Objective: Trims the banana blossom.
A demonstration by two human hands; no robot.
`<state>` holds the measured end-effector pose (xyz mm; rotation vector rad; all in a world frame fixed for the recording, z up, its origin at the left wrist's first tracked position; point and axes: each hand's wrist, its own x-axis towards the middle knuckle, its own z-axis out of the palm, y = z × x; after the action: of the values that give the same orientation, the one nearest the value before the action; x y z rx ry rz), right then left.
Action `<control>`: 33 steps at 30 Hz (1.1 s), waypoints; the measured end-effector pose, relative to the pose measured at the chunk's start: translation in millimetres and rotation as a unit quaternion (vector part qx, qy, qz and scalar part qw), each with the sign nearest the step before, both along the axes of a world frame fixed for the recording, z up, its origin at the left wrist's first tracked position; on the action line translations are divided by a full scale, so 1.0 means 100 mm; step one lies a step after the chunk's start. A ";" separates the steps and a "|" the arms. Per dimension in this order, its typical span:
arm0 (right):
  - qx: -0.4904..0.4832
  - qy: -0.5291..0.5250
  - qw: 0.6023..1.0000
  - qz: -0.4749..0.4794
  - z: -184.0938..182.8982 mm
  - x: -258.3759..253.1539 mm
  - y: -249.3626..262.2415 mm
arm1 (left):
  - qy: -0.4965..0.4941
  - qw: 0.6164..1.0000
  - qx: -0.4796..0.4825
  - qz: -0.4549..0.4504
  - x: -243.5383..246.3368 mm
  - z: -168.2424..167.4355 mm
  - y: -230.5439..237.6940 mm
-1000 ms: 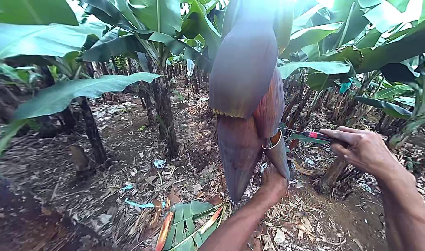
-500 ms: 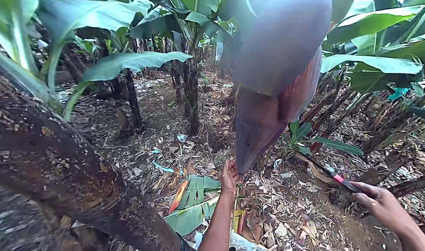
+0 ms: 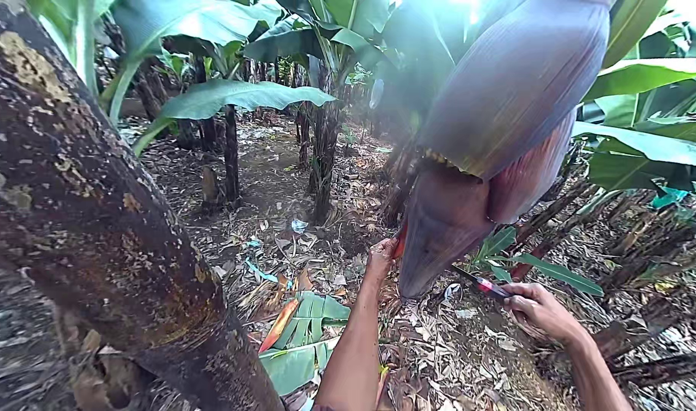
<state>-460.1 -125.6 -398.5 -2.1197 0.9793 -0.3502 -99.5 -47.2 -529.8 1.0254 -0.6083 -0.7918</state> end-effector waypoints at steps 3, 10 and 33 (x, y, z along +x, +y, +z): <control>0.035 -0.042 0.998 0.044 -0.04 0.55 -0.28 | -0.099 0.992 0.034 0.074 0.27 0.12 -0.20; 0.032 -0.195 0.978 0.071 0.11 1.88 -0.35 | -0.138 0.979 0.090 0.118 0.68 0.48 -0.26; -0.047 -0.177 0.954 -0.238 -1.30 -0.25 0.43 | -0.215 0.902 0.365 0.080 -0.19 -0.15 0.54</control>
<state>-484.7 -82.5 -528.1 -1.7909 1.2619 -0.9974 -118.6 6.6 -545.2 1.9534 -0.5935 -0.6540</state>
